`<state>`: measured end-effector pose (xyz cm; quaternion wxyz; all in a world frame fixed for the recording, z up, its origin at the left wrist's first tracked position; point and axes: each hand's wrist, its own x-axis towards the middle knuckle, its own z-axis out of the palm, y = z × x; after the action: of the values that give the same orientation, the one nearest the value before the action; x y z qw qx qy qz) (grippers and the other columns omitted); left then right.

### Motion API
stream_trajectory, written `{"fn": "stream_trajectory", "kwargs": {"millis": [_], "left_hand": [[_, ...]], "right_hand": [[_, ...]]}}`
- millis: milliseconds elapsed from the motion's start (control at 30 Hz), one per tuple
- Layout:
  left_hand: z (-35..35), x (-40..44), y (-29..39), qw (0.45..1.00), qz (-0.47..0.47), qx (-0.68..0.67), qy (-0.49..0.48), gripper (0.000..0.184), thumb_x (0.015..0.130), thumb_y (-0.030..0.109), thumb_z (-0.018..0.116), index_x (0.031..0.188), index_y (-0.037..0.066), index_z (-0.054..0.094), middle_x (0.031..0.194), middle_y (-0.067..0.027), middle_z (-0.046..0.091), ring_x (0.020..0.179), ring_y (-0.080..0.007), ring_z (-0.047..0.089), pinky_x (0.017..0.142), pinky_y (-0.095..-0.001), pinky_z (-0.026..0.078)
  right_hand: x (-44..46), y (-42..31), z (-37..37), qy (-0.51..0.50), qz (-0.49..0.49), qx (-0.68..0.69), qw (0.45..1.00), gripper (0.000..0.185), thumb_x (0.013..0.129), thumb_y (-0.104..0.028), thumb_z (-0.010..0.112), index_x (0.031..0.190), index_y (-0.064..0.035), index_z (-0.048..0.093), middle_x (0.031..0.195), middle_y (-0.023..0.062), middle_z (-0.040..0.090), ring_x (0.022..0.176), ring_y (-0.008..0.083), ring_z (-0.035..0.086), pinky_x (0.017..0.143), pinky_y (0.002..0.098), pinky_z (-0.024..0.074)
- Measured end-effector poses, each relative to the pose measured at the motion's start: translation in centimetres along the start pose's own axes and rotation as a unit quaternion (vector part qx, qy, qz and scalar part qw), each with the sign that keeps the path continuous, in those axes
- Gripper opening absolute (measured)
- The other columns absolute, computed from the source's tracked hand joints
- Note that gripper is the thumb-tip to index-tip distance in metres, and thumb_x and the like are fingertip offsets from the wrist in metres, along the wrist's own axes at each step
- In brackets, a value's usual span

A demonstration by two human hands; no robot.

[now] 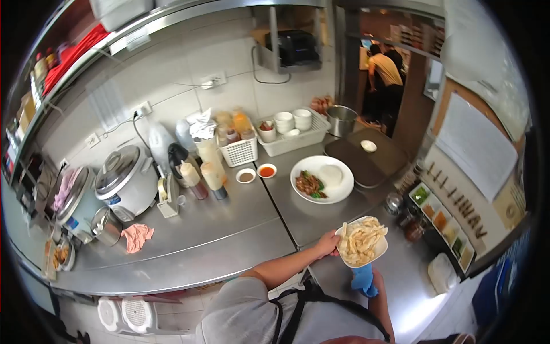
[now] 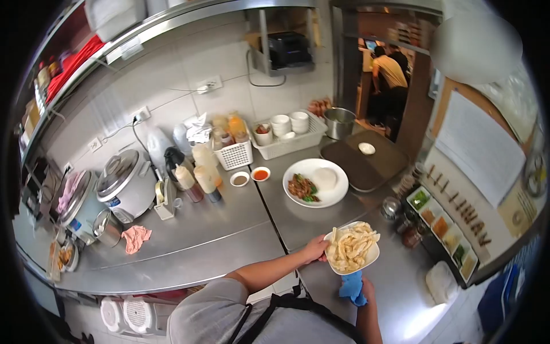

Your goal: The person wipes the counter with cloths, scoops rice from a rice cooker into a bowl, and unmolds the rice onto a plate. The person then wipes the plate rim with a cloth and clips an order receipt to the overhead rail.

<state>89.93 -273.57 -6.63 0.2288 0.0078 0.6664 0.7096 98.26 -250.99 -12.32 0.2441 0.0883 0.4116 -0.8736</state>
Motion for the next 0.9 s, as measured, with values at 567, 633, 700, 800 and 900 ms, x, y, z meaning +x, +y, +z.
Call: {"fn": "stream_trajectory", "kwargs": {"millis": [567, 633, 700, 800, 900], "left_hand": [[-5.4, 9.8, -0.6, 0.996, -0.024, -0.077, 0.024, 0.023, 0.090, 0.025, 0.038, 0.105, 0.009, 0.036, 0.067, -0.0069, 0.058, 0.045, -0.0123, 0.055, 0.035, -0.0225, 0.044], [-5.5, 9.8, -0.6, 0.995, -0.035, -0.094, -0.001, 0.023, 0.089, 0.027, 0.039, 0.105, 0.010, 0.035, 0.075, -0.0080, 0.058, 0.051, -0.0145, 0.057, 0.040, -0.0237, 0.047], [-5.5, 10.5, -0.6, 0.993, -0.052, -0.106, -0.009, 0.025, 0.088, 0.027, 0.039, 0.106, 0.010, 0.034, 0.080, -0.0091, 0.058, 0.054, -0.0161, 0.059, 0.042, -0.0247, 0.048], [-5.6, 10.4, -0.6, 0.990, -0.051, -0.128, -0.023, 0.028, 0.088, 0.027, 0.040, 0.109, 0.010, 0.033, 0.083, -0.0103, 0.057, 0.056, -0.0171, 0.059, 0.043, -0.0255, 0.049], [-6.0, 10.5, -0.9, 0.991, -0.034, -0.127, -0.040, 0.030, 0.087, 0.030, 0.042, 0.109, 0.011, 0.033, 0.084, -0.0107, 0.057, 0.059, -0.0189, 0.059, 0.044, -0.0274, 0.050]], "right_hand": [[1.7, -6.9, -2.5, 0.387, -0.219, -0.705, 0.553, 0.028, 0.068, -0.017, 0.058, 0.091, -0.0004, 0.057, 0.087, 0.0198, 0.057, 0.088, 0.0355, 0.052, 0.077, 0.0399, 0.0426], [1.9, -8.7, 0.1, 0.423, -0.261, -0.668, 0.554, 0.031, 0.067, -0.019, 0.062, 0.095, -0.0075, 0.057, 0.096, 0.0177, 0.055, 0.092, 0.0340, 0.051, 0.078, 0.0398, 0.0422], [2.1, -11.4, 2.7, 0.420, -0.258, -0.641, 0.588, 0.030, 0.070, -0.019, 0.060, 0.098, -0.0082, 0.057, 0.097, 0.0146, 0.057, 0.090, 0.0317, 0.054, 0.077, 0.0382, 0.0435], [2.3, -16.3, 4.5, 0.436, -0.234, -0.623, 0.606, 0.024, 0.073, -0.020, 0.057, 0.092, -0.0058, 0.059, 0.083, 0.0143, 0.060, 0.079, 0.0301, 0.058, 0.071, 0.0363, 0.0458], [2.8, -20.6, 1.6, 0.462, -0.287, -0.604, 0.582, 0.024, 0.075, -0.025, 0.053, 0.085, -0.0042, 0.060, 0.076, 0.0160, 0.060, 0.075, 0.0306, 0.058, 0.068, 0.0360, 0.0458]]}}
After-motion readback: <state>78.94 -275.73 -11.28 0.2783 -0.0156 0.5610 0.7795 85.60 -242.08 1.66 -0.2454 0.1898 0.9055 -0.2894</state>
